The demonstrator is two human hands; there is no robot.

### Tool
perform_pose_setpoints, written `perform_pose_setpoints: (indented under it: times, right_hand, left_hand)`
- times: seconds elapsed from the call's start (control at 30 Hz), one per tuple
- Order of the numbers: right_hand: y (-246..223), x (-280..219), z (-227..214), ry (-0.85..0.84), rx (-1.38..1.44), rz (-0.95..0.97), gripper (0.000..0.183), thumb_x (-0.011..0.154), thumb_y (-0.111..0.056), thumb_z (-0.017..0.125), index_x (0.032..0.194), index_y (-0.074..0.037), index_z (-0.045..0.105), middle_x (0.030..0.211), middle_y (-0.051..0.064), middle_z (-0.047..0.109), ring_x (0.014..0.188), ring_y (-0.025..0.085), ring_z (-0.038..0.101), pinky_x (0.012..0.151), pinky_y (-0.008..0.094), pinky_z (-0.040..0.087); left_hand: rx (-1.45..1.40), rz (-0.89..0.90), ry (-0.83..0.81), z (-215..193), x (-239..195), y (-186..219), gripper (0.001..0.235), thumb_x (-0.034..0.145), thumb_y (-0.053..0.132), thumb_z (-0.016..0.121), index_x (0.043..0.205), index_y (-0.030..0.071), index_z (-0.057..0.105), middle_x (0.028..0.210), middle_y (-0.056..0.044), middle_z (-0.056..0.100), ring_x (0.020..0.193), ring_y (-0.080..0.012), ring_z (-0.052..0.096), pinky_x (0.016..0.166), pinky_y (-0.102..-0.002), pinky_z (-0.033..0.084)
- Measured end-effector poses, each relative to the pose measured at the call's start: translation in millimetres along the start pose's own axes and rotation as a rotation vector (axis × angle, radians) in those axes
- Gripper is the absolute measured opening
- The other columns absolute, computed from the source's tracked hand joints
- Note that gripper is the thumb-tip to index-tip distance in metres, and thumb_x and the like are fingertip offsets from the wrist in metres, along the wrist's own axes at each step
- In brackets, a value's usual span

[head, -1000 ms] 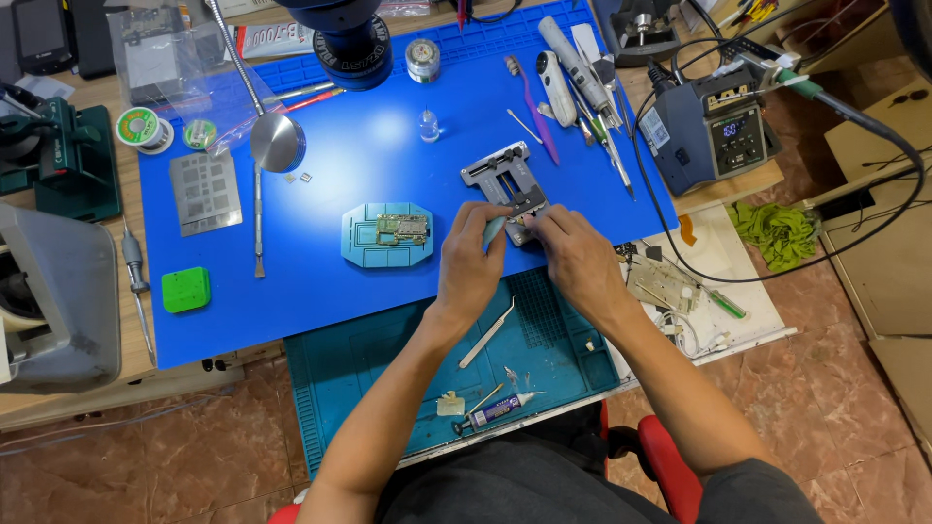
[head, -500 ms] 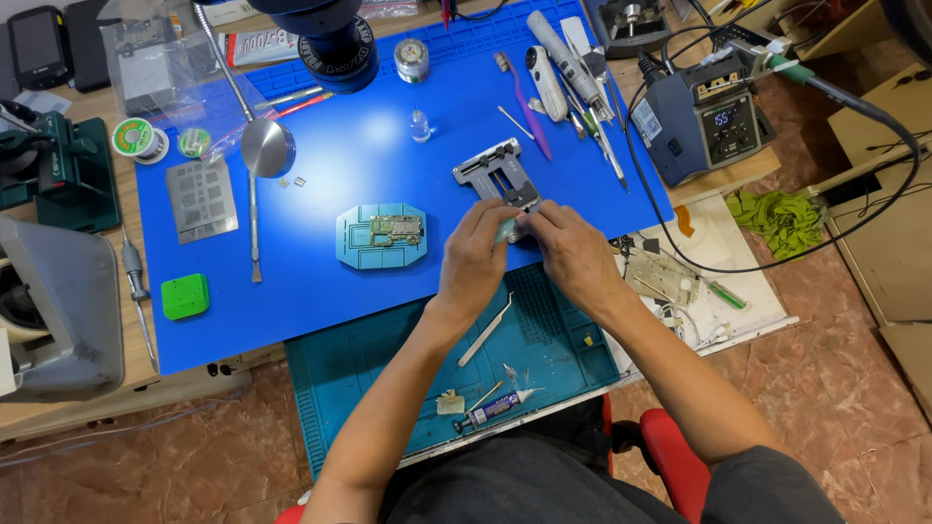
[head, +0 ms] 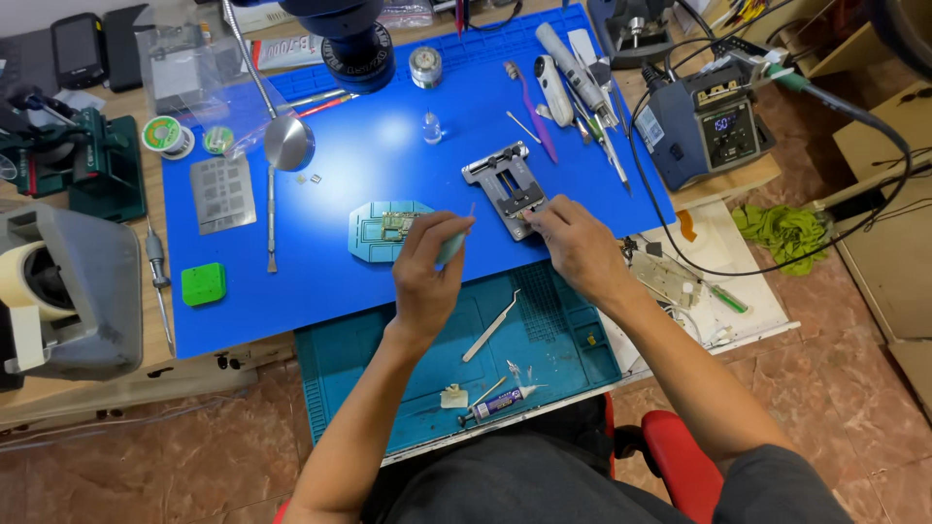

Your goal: The person works on a small circuit board placed on a blue mat, using a soldering iron to apply heat to specific components. They then use a syringe to apply a liquid substance to the board and manipulate small parts with their fingers.

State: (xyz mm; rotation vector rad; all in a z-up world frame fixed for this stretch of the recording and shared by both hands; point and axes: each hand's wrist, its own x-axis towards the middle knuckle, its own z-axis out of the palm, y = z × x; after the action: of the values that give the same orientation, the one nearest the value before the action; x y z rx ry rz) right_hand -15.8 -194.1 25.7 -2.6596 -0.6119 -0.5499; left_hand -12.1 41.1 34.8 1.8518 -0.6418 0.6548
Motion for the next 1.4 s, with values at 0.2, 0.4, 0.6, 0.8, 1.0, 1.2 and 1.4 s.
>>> perform_pose_setpoints:
  times: [0.2,0.4,0.6,0.8,1.0,1.2,1.4]
  right_hand:
    - [7.8,-3.5,-14.0,0.027,-0.002,0.037,0.012,0.113,-0.011,0.058,0.117,-0.014,0.069,0.100,0.002,0.055,0.078,0.023,0.064,0.066,0.038,0.060]
    - [-4.1,1.6,-23.7,-0.026,0.018,0.020,0.012,0.106,-0.011,0.066,0.114,-0.012,0.075,0.103,0.004,0.061,0.080,0.025,0.069,0.066,0.041,0.062]
    - [14.1,0.1,-19.3,-0.005,0.093,-0.002,0.012,0.105,-0.007,0.067,0.112,-0.009,0.076,0.099,0.007,0.065,0.082,0.025,0.070,0.072,0.037,0.061]
    - [5.9,-0.9,-26.0,0.060,0.122,0.045,0.013,0.102,-0.009,0.073,0.116,-0.010,0.076,0.098,0.004,0.068,0.085,0.022,0.070,0.074,0.033,0.060]
    - [-53.0,-29.6,-3.2,0.012,0.181,0.158,0.017,0.104,-0.014,0.067,0.118,-0.009,0.075,0.095,0.004,0.068,0.078,0.022,0.073,0.066,0.033,0.062]
    - [-50.2,-19.4,4.4,0.025,-0.035,0.129,0.017,0.109,-0.016,0.062,0.116,-0.007,0.074,0.097,0.007,0.063,0.073,0.025,0.071,0.060,0.039,0.063]
    - [-44.6,-28.6,14.5,0.026,-0.151,0.115,0.009,0.105,-0.017,0.067,0.110,-0.010,0.071,0.096,0.004,0.056,0.070,0.027,0.072,0.057,0.039,0.063]
  left_hand:
    - [0.039,-0.089,0.068,-35.4,-26.0,-6.4,0.027,0.103,-0.009,0.060,0.118,0.012,0.069,0.110,-0.004,0.064,0.094,-0.0251,0.073,0.067,-0.043,0.064]
    - [0.037,-0.137,0.090,-54.6,-37.3,-10.6,0.026,0.104,-0.010,0.058,0.117,0.009,0.068,0.109,-0.006,0.063,0.093,-0.0257,0.073,0.070,-0.044,0.064]
    - [0.026,-0.134,0.113,-61.6,-37.2,-9.6,0.023,0.106,-0.009,0.056,0.118,0.007,0.067,0.109,-0.007,0.062,0.094,-0.0253,0.073,0.072,-0.045,0.063]
    - [0.015,-0.133,0.133,-62.4,-39.1,-4.9,0.022,0.105,-0.007,0.058,0.118,0.007,0.068,0.108,-0.006,0.063,0.094,-0.0241,0.073,0.072,-0.043,0.062]
    - [0.021,-0.125,0.126,-61.7,-39.5,2.0,0.021,0.106,-0.007,0.057,0.117,0.007,0.067,0.108,-0.006,0.062,0.093,-0.0231,0.072,0.072,-0.043,0.061]
    - [0.044,-0.091,0.121,-63.2,-39.9,5.9,0.023,0.105,-0.008,0.058,0.117,0.008,0.068,0.107,-0.005,0.063,0.091,-0.0217,0.072,0.071,-0.040,0.061]
    - [0.026,-0.101,0.150,-73.7,-45.0,3.2,0.022,0.106,-0.007,0.058,0.118,0.008,0.068,0.108,-0.005,0.063,0.092,-0.0213,0.071,0.070,-0.040,0.060]
